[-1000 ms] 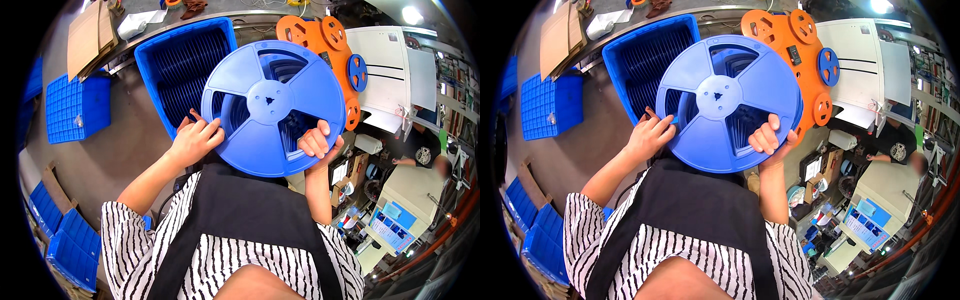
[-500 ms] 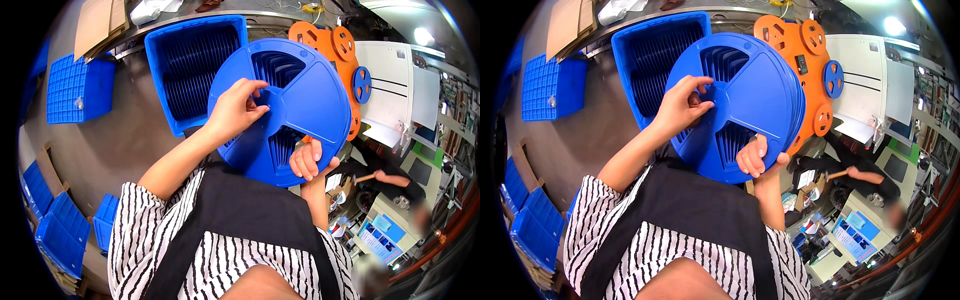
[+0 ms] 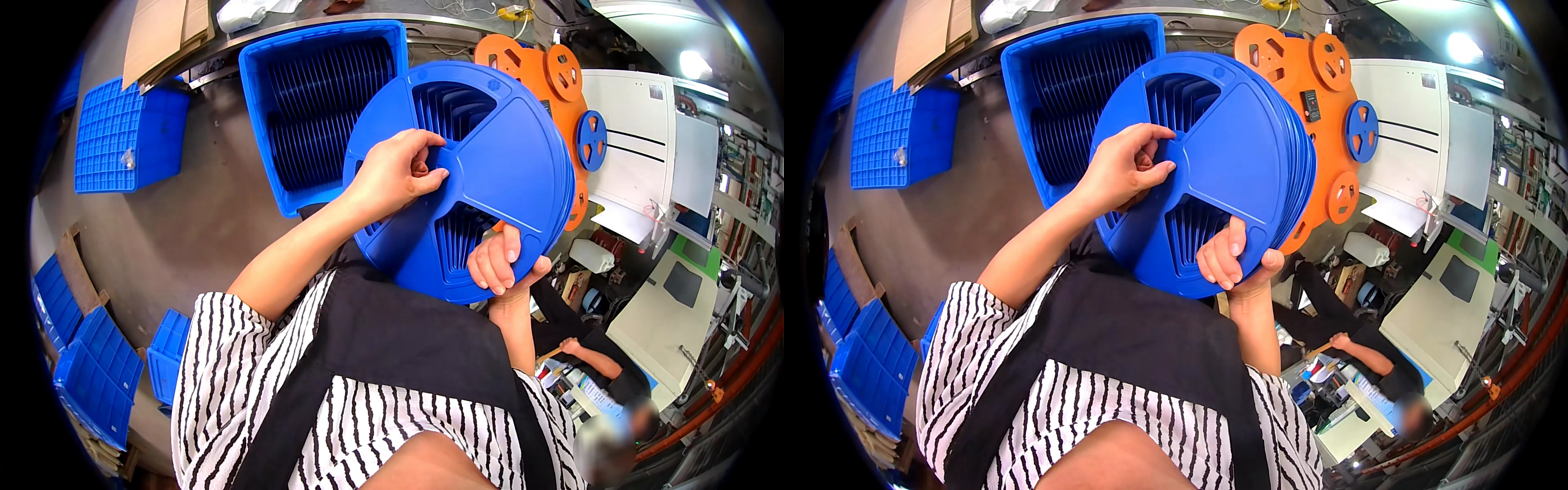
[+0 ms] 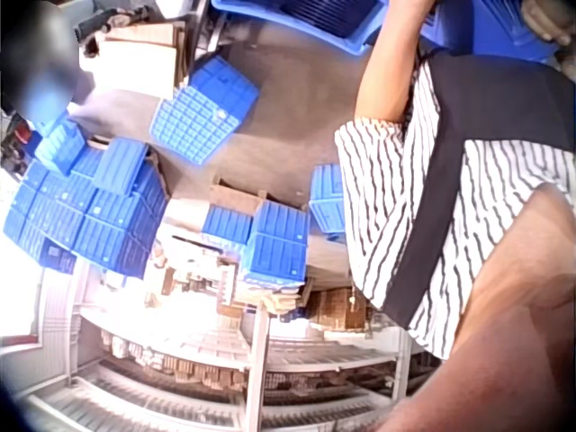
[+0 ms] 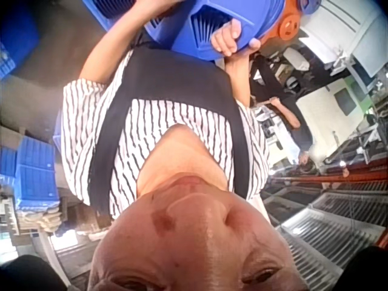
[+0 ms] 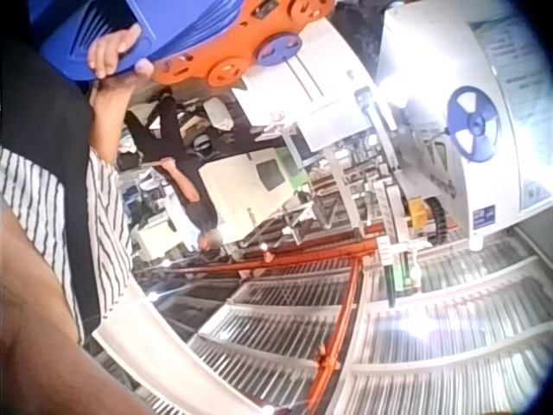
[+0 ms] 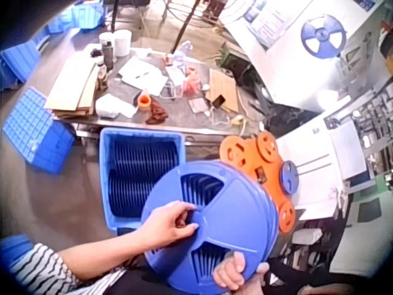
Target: The person stacks blue plastic reel-like parts into a blue bin. They handle the parts one by one, placing them vertically into the bin. The person then places a cardboard sheet on top of the stacked parts.
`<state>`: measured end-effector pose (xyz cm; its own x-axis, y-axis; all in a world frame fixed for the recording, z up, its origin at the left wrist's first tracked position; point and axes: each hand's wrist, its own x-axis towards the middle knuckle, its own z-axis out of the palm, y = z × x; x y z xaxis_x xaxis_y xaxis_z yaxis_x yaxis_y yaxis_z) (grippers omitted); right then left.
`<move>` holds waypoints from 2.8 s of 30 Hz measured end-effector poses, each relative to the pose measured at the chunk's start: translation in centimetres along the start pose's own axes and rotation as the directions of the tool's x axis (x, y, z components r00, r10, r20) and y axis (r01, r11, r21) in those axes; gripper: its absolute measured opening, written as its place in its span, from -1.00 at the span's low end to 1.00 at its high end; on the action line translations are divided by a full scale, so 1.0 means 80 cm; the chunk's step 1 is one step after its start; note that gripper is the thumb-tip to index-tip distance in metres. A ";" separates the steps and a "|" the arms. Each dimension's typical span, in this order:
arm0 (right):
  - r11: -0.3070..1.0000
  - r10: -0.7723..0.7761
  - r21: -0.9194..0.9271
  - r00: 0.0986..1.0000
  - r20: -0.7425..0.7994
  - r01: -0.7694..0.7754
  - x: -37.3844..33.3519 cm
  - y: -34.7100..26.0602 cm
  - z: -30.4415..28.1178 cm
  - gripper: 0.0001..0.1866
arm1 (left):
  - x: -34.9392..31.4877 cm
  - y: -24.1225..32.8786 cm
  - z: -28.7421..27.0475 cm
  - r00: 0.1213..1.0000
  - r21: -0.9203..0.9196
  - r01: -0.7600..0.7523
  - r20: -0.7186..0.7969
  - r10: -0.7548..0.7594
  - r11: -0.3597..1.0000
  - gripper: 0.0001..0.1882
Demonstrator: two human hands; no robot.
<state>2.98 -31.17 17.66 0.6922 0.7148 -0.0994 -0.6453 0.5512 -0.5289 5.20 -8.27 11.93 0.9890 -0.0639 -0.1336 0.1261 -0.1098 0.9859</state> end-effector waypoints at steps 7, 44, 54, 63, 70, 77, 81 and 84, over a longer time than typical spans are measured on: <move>1.000 0.000 -0.012 1.000 -0.023 -0.001 -0.004 0.001 0.002 -0.62 | -0.003 -0.007 0.011 0.997 0.039 -0.066 -0.024 0.066 0.997 -0.60; 0.997 -0.074 0.011 0.991 -0.107 0.076 -0.021 0.006 0.004 -0.63 | -0.002 -0.034 0.014 0.988 0.008 -0.151 -0.033 0.151 0.988 -0.63; 0.894 -0.329 0.177 0.870 -0.367 0.412 -0.064 -0.003 -0.013 -0.71 | -0.061 -0.084 -0.036 0.684 0.344 -0.536 0.713 0.157 0.771 -0.27; 0.900 -0.270 -0.068 0.430 -0.861 0.430 -0.154 -0.057 -0.065 -0.45 | -0.024 -0.084 0.044 0.645 0.200 -0.650 0.656 0.392 0.733 -0.55; 0.700 -0.317 -0.037 0.264 -0.911 0.713 -0.281 -0.066 -0.121 -0.58 | 0.040 -0.069 0.128 0.807 0.420 -0.520 0.527 0.267 0.743 -0.63; 0.557 -0.597 -0.074 0.338 -0.727 0.827 -0.382 -0.089 -0.110 -0.70 | 0.144 -0.143 0.294 0.702 0.695 -0.698 0.616 0.359 0.172 -0.66; 0.600 -0.694 -0.139 0.427 -0.579 0.788 -0.410 -0.118 -0.096 -0.67 | 0.145 -0.255 0.365 0.724 0.705 -0.668 0.690 -0.015 0.238 -0.74; 0.626 -0.737 -0.137 0.525 -0.426 0.768 -0.403 -0.145 -0.103 -0.63 | 0.141 -0.288 0.377 0.767 0.788 -0.571 0.612 -0.193 0.230 -0.74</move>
<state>-9.19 -64.16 20.06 0.9766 -0.2141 -0.0217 0.1715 0.8350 -0.5228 11.08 -36.40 -15.34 0.6861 -0.6352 -0.3546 -0.5974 -0.7701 0.2237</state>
